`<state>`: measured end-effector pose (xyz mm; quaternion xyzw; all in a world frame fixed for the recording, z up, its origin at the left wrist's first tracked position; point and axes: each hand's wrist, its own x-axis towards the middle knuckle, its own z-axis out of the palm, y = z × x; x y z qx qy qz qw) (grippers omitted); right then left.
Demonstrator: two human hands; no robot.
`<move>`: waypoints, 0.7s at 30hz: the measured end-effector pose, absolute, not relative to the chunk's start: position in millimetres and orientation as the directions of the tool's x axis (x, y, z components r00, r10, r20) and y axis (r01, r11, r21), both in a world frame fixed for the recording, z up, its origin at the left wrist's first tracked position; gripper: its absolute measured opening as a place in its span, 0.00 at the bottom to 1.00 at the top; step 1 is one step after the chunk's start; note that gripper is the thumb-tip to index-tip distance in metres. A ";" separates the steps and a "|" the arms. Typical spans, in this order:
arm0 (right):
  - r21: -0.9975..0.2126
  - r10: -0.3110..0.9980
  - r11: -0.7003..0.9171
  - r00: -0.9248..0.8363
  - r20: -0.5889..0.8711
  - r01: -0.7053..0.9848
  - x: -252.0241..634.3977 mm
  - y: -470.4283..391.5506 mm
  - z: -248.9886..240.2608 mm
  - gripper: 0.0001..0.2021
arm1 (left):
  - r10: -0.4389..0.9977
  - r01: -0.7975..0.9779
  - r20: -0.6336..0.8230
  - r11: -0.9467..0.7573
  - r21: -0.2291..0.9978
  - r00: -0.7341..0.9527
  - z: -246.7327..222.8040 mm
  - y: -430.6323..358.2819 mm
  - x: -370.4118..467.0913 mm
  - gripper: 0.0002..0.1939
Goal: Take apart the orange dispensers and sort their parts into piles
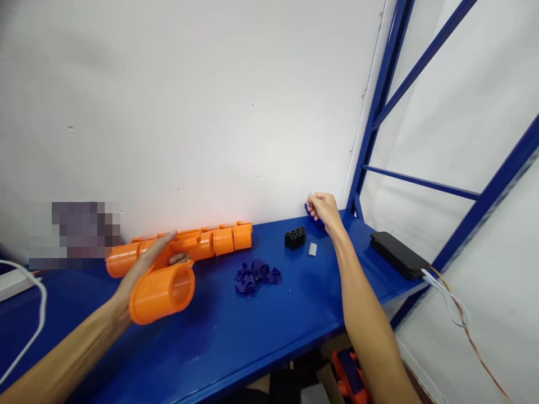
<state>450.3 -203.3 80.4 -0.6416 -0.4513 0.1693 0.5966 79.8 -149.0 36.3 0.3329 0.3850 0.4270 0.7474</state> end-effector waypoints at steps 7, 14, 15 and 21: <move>-0.828 0.736 -0.270 0.660 0.152 0.491 471.8 -200.3 70.0 0.07 | 0.896 -0.306 -0.257 0.374 0.875 0.361 23.1 -147.6 86.8 0.24; -0.602 0.824 -0.519 0.542 -0.166 0.606 477.0 -210.2 66.8 0.08 | 0.892 -0.298 -0.239 0.364 0.883 0.384 19.3 -144.8 83.7 0.26; -0.527 0.824 -0.553 0.517 -0.231 0.646 477.0 -210.1 63.6 0.09 | 0.893 -0.298 -0.240 0.364 0.882 0.381 20.1 -146.0 84.5 0.25; -0.380 0.805 -0.580 0.432 -0.408 0.721 465.6 -206.6 48.6 0.08 | 0.940 -0.304 -0.170 0.262 0.916 0.298 23.6 -152.2 88.9 0.23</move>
